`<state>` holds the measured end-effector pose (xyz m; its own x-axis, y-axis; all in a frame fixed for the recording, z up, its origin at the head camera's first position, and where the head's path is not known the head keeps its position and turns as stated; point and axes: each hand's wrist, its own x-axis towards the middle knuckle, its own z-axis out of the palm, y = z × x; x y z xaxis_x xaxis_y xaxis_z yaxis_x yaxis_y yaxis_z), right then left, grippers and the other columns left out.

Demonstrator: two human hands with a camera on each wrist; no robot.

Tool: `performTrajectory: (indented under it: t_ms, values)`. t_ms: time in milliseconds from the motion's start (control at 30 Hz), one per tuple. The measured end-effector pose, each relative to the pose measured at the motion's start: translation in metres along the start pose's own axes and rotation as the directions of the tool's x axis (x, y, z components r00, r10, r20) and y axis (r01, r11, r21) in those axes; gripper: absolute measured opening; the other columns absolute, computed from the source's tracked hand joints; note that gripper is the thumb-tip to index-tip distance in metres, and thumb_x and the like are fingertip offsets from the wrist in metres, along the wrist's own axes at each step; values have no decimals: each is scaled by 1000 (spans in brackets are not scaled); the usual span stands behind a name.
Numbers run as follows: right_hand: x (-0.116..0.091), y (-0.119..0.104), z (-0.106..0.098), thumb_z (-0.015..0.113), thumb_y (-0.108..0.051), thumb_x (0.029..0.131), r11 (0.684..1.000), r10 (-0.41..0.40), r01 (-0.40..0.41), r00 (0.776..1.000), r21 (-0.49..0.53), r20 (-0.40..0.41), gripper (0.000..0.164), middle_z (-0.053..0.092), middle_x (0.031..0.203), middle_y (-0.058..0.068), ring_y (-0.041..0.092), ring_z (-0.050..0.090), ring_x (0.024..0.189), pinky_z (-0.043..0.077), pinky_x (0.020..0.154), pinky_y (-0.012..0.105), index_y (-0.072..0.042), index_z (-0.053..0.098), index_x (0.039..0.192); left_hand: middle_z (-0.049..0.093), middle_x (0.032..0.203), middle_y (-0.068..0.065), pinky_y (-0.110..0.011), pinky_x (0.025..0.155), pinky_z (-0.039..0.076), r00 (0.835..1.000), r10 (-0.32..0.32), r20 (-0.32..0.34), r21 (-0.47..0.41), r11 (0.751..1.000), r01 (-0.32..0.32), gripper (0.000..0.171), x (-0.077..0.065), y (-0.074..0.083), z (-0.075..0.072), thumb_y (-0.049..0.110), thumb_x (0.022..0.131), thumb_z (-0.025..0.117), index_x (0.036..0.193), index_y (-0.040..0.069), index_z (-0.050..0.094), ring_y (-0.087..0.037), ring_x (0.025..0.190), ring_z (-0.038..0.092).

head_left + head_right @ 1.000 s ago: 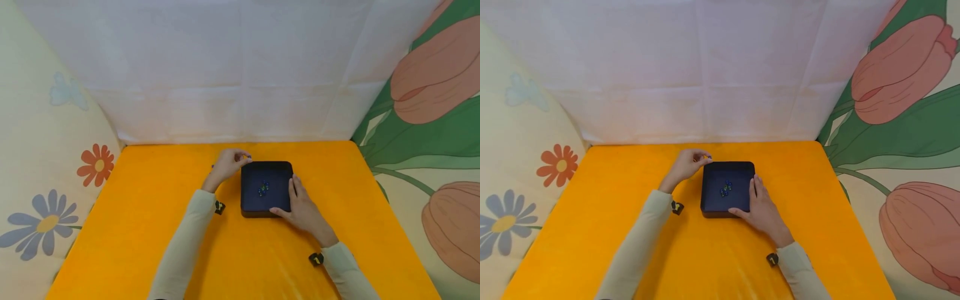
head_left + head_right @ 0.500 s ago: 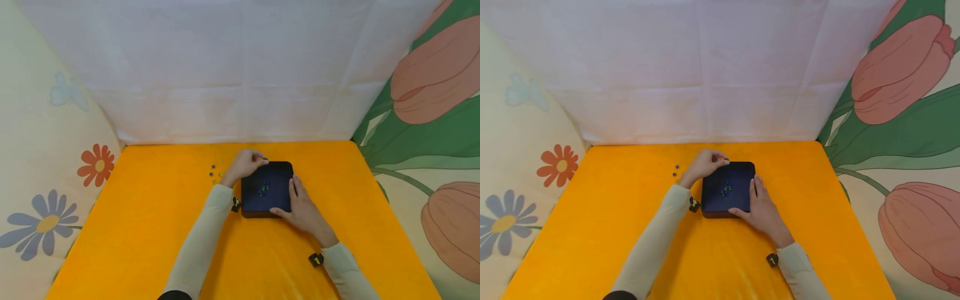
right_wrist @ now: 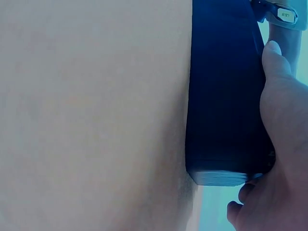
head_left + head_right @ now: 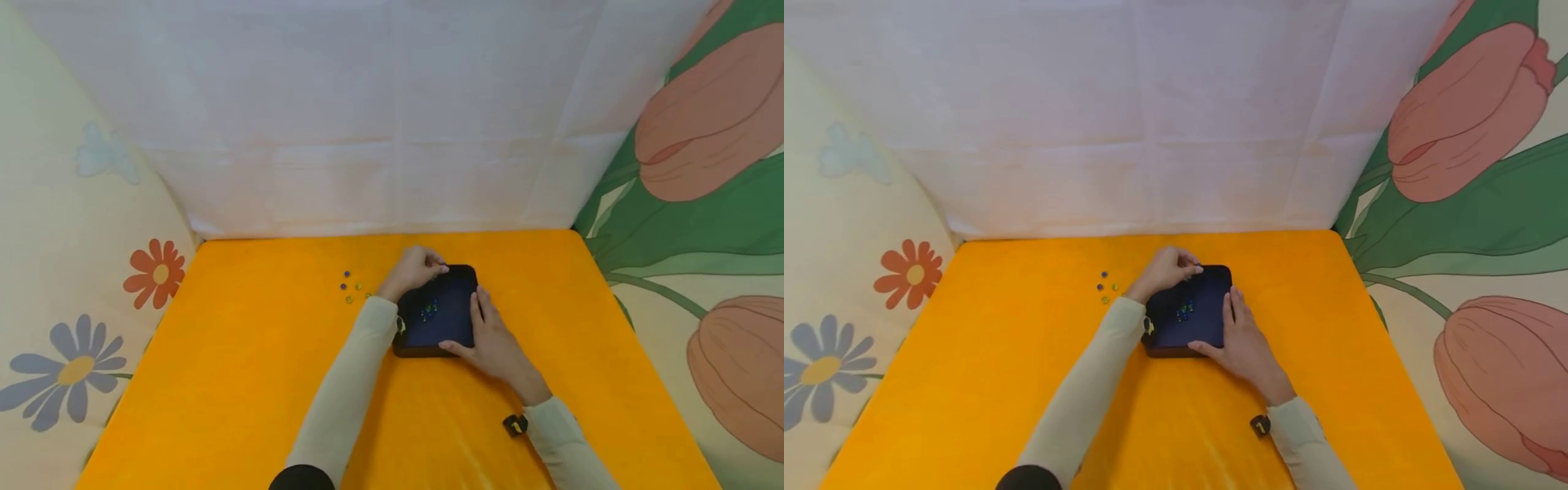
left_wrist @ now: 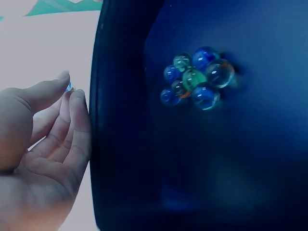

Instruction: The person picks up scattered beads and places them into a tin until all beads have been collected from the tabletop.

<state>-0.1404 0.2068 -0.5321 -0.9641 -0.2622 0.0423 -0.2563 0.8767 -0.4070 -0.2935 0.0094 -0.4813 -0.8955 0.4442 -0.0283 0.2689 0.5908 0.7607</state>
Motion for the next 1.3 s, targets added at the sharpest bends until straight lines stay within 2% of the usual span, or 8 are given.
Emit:
performTrajectory:
  t_ms: [133, 267, 467, 567, 733, 1000, 1133, 1300]
  values:
    - [-1, -1, 1, 63, -76, 90, 1000, 3, -3, 1000, 2, 3, 123, -3, 176, 24, 46, 16, 162, 42, 118, 59, 5, 10, 166, 79, 99, -13, -26, 67, 53, 1000, -19, 12, 3, 1000, 19, 23, 0, -2, 5, 26, 103, 70, 113, 8, 80, -30, 87, 74]
    - [-1, 0, 3, 64, -75, 90, 1000, 6, -7, 1000, 7, 6, 122, -2, 177, 24, 45, 16, 162, 41, 119, 58, 5, 10, 166, 79, 102, -11, -28, 72, 58, 1000, -20, 15, 11, 1000, 20, 22, -1, -2, 8, 23, 101, 73, 115, 6, 80, -25, 86, 74]
    - [-2, 0, 3, 64, -75, 90, 1000, 14, -14, 1000, 22, 10, 122, -4, 177, 23, 45, 16, 162, 42, 119, 58, 4, 10, 166, 79, 107, -11, -34, 81, 61, 999, -26, 29, 63, 998, 24, 26, -2, 2, 6, 22, 100, 74, 118, 5, 79, -21, 89, 72]
    - [-2, 0, 3, 64, -75, 91, 1000, 17, -18, 1000, 18, 8, 122, -4, 177, 23, 46, 17, 162, 44, 116, 58, 4, 10, 166, 79, 108, -13, -34, 82, 61, 1000, -7, 22, 77, 997, 6, 28, -1, 3, 3, 23, 100, 74, 120, 4, 78, -22, 89, 72]
    - [-1, 0, 3, 66, -73, 91, 1000, 15, -15, 1000, 24, 8, 122, -5, 177, 22, 45, 16, 162, 42, 119, 58, 3, 8, 167, 79, 113, -15, -39, 89, 61, 999, 40, 8, 65, 997, -40, 31, -3, 8, -8, 22, 100, 73, 123, 1, 77, -27, 99, 74]
    - [0, 0, 2, 65, -74, 90, 1000, 20, -20, 1000, 16, 3, 122, -4, 176, 24, 46, 17, 162, 41, 119, 59, 3, 7, 167, 76, 117, -13, -42, 93, 59, 998, 51, 27, 54, 997, -52, 30, -15, 13, -34, 25, 102, 71, 123, 3, 76, -27, 105, 71]
    - [0, 0, 0, 65, -74, 90, 1000, 26, -26, 1000, 16, 11, 123, -5, 177, 23, 45, 15, 163, 41, 119, 58, 2, 6, 167, 75, 116, -14, -43, 93, 59, 999, 47, 15, 39, 998, -48, 30, -23, 6, -49, 25, 102, 71, 121, 2, 75, -29, 105, 69]
    - [-1, -1, -1, 64, -76, 90, 999, 31, -31, 999, 15, 12, 124, -4, 177, 23, 45, 14, 163, 40, 120, 59, 2, 7, 167, 74, 115, -13, -41, 85, 58, 1000, 11, -11, 51, 999, -11, 27, -32, -11, -63, 26, 104, 68, 122, 6, 75, -28, 102, 69]
